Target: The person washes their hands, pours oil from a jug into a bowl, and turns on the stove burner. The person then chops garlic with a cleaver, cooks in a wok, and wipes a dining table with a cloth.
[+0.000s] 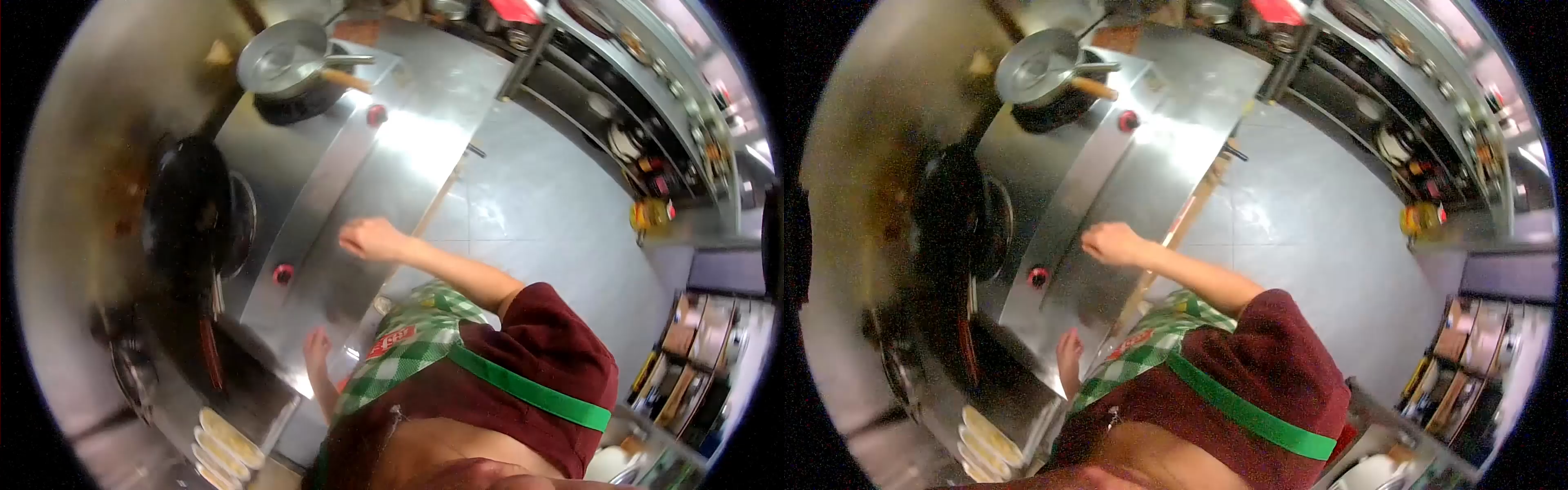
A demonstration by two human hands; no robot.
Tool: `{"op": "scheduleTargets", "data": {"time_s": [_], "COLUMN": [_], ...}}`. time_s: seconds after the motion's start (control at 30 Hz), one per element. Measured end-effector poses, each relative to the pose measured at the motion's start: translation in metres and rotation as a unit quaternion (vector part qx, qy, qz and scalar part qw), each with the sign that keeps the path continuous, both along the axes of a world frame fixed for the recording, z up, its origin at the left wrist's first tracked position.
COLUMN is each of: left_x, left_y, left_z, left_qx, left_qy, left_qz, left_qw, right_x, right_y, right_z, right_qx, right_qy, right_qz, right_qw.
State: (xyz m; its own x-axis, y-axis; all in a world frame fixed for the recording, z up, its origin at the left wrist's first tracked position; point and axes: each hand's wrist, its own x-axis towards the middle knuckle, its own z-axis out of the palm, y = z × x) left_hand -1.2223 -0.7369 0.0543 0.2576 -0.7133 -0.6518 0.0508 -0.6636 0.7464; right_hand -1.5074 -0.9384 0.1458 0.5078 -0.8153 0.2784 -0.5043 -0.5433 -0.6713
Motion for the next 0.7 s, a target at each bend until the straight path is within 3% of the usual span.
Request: {"op": "scheduleTargets", "data": {"time_s": [0.17,0.23,0.43,0.57,0.7], "left_x": [-0.069,-0.114,-0.321,-0.472,-0.583], "left_y": [-0.079,-0.116,-0.209,-0.242,-0.289], "left_z": [0.011,0.026,0.042,0.047,0.043], "left_qx": [0.010,-0.004,-0.077,-0.109,-0.173], "left_qy": [0.063,0.069,0.049,0.083,0.119], "left_qz": [-0.191,-0.245,-0.338,-0.400,-0.496], "left_qw": [0.979,0.967,0.937,0.906,0.843], "right_x": [-0.093,-0.157,-0.350,-0.449,-0.531], "right_y": [0.051,0.065,0.106,0.144,0.176], "right_z": [-0.052,-0.081,-0.072,-0.061,-0.066], "right_qx": [0.141,0.153,0.116,0.147,0.154], "right_qy": [0.108,0.097,0.173,0.133,0.095], "right_qz": [-0.183,-0.252,-0.416,-0.537,-0.603], "right_qw": [0.967,0.951,0.885,0.820,0.777]}}
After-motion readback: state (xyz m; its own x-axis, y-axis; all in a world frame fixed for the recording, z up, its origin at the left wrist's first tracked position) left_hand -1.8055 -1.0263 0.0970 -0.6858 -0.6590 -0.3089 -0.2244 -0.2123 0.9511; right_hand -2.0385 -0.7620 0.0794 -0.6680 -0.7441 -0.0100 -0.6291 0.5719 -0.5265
